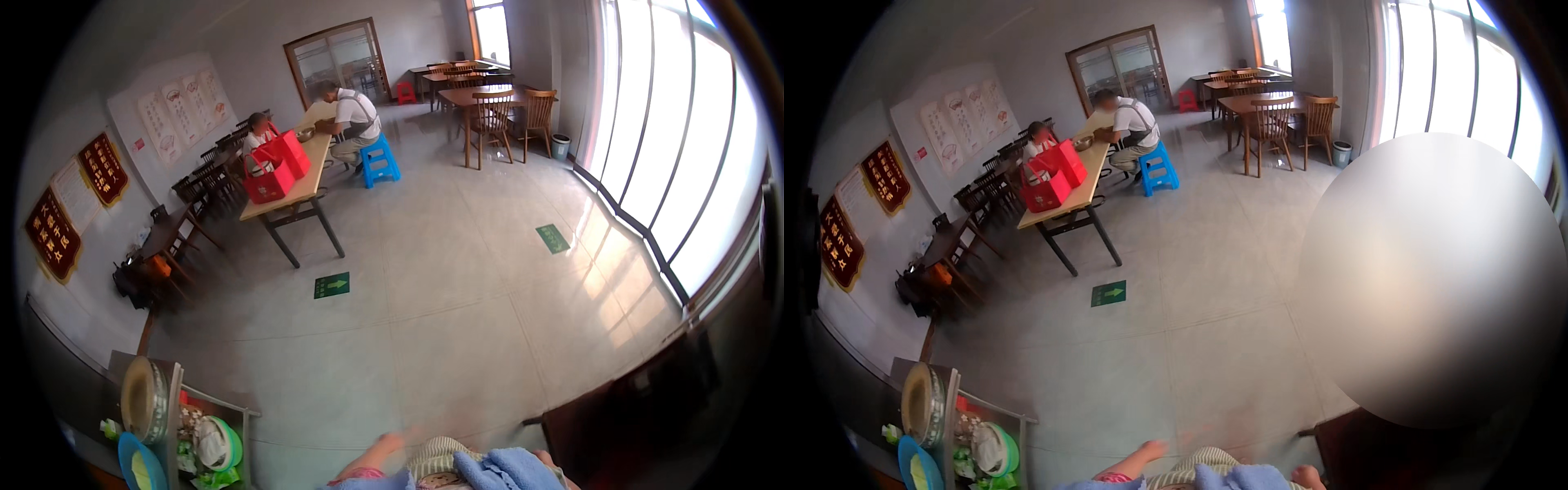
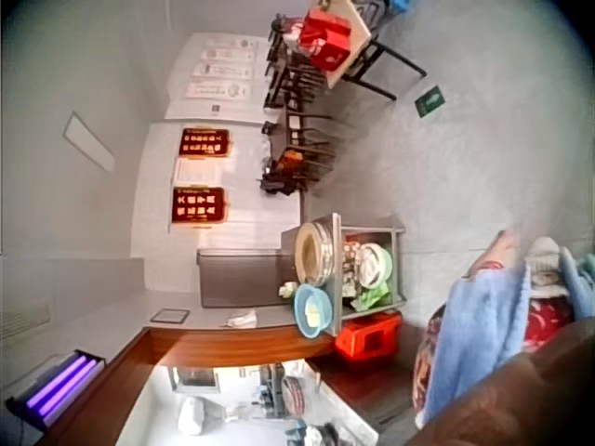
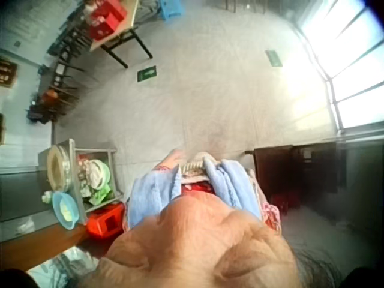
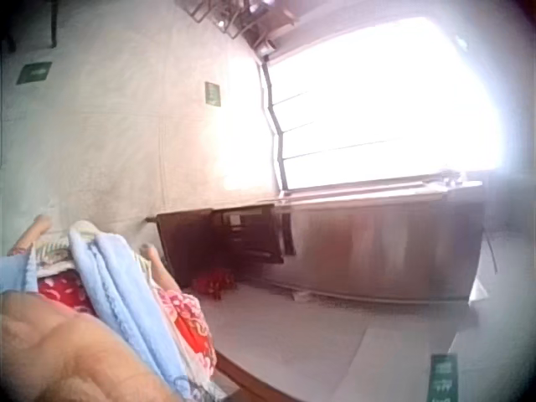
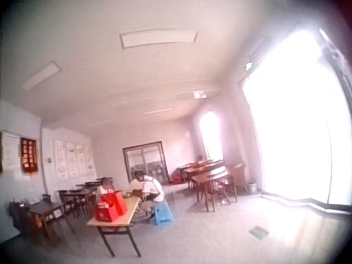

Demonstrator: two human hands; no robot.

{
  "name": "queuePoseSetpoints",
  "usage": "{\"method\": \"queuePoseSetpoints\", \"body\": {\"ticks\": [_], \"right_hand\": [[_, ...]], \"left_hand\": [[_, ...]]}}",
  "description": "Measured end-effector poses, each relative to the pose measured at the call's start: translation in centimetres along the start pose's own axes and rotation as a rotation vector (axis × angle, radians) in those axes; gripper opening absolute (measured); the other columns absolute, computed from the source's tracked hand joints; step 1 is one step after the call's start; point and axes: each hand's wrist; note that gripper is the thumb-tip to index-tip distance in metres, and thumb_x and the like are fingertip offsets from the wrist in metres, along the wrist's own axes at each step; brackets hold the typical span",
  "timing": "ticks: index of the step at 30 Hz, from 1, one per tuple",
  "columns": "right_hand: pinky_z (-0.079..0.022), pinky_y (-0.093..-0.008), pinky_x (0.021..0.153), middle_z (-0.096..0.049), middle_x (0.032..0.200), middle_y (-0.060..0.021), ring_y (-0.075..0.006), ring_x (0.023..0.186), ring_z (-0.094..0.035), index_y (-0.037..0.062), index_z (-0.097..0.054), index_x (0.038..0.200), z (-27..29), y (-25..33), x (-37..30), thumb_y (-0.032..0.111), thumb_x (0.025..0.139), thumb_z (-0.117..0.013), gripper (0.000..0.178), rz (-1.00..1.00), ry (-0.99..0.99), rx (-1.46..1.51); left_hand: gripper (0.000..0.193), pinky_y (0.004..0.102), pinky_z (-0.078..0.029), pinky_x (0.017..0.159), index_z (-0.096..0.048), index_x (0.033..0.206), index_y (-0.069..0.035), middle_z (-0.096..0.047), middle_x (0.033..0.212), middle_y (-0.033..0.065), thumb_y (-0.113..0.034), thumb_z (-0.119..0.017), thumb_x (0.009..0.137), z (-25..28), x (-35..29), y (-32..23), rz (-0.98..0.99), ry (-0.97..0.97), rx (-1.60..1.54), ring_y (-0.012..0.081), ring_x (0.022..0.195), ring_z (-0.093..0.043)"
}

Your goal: The person chops a melon into small cubes on a cutting board using a cleaver and places the pieces into a large metal bowl.

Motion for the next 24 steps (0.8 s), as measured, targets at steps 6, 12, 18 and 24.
{"method": "queuePoseSetpoints", "body": {"ticks": [6,12,18,24], "right_hand": [[-0.056,-0.0307,0.056,-0.067,0.068,-0.0135,-0.0184,0.057,-0.067,-0.0048,-0.067,0.099,10.2,13.5,15.2,0.013,0.088,-0.057,0.023,0.122,-0.117,0.104],[-0.056,-0.0354,0.060,-0.070,0.081,-0.0087,-0.0208,0.067,-0.068,0.0015,-0.067,0.103,16.6,14.3,28.6,0.028,0.086,-0.059,0.032,-0.150,-0.177,-0.132],[-0.057,-0.0376,0.070,-0.067,0.091,-0.0101,-0.0236,0.084,-0.068,0.0034,-0.060,0.114,21.4,24.5,33.7,0.025,0.094,-0.059,0.030,-0.358,-0.265,0.549],[-0.054,-0.0322,0.068,-0.066,0.098,-0.0086,-0.0173,0.081,-0.065,0.0046,-0.059,0.121,38.7,42.8,41.1,0.029,0.096,-0.056,0.035,0.161,-0.549,0.776]], "left_hand": [[0.033,0.0430,-0.050,0.082,-0.061,0.117,-0.009,-0.064,0.109,0.0130,-0.031,-0.052,0.094,10.4,3.0,7.6,0.800,-0.114,-0.350,0.0294,0.100,-0.061],[0.034,0.0413,-0.050,0.079,-0.060,0.120,-0.008,-0.063,0.108,0.0099,-0.029,-0.054,0.094,20.1,24.7,-6.1,0.694,-0.183,-0.476,0.0250,0.098,-0.060],[0.031,0.0320,-0.050,0.075,-0.063,0.113,-0.002,-0.064,0.092,0.0055,-0.020,-0.057,0.088,28.4,49.6,-50.2,-0.113,0.027,-0.591,0.0158,0.084,-0.059],[0.034,0.0337,-0.050,0.086,-0.063,0.114,-0.004,-0.068,0.107,0.0135,-0.028,-0.058,0.091,33.4,53.6,-86.1,-0.926,0.104,-0.295,0.0227,0.100,-0.064]]}}
Point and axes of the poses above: each hand's wrist, its own x-axis towards the middle knuckle, its own z-axis out of the back of the hand, y = z × x
